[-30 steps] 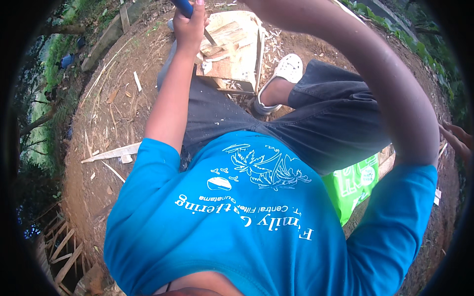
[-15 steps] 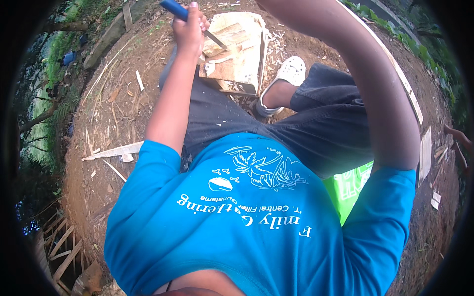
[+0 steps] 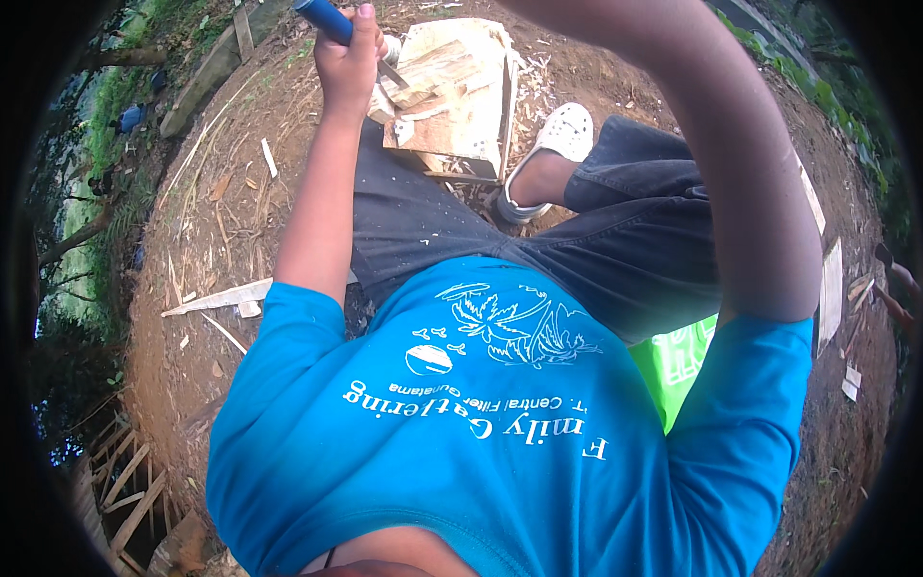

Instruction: The person carves a piece of wood using a chisel and a small hammer while sitting on the ground, periodically clearing wood shavings and turning the wood block over.

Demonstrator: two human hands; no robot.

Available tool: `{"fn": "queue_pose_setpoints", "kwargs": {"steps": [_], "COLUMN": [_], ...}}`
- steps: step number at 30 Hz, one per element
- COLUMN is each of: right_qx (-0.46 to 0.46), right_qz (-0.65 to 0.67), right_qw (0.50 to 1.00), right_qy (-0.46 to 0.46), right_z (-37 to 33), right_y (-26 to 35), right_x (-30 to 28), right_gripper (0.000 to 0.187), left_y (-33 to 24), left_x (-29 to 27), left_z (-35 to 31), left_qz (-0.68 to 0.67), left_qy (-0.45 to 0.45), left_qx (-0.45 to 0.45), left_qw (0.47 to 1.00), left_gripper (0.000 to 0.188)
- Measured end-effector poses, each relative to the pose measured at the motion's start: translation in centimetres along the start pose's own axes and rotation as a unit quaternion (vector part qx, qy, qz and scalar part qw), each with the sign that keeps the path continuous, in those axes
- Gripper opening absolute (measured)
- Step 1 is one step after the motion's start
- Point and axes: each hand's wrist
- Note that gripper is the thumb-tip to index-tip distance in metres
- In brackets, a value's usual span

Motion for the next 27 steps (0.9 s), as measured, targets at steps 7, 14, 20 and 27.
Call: {"fn": "queue_pose_setpoints", "kwargs": {"steps": [7,14,20,27], "right_qx": [-0.039,-0.029,0.091,0.093], "right_qz": [-0.147,-0.108,-0.148,-0.200], "right_qw": [0.988,0.993,0.984,0.975], "right_qy": [-0.038,-0.047,0.027,0.030], "right_z": [2.1,2.6,2.1,2.7], "right_y": [-1.0,-1.2,3.1,-0.7], "right_x": [2.6,2.6,2.2,0.7], "right_gripper": [0.034,0.032,0.030,0.027], "left_y": [0.3,-1.2,0.0,0.3], "left_x": [-0.4,0.7,0.7,0.6], "left_z": [-0.2,0.2,0.2,0.2], "left_qz": [0.062,0.042,0.038,0.004], "left_qy": [0.013,0.025,0.028,0.001], "left_qx": [-0.055,-0.047,-0.034,-0.022], "left_qw": [0.996,0.998,0.998,1.000], "left_gripper": [0.030,0.029,0.027,0.028]}}
Point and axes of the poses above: each hand's wrist, its own z-axis towards the middle knuckle, its own x-axis out of the palm, y = z × x, and after that the axes turned 11 degrees about x, right-handed
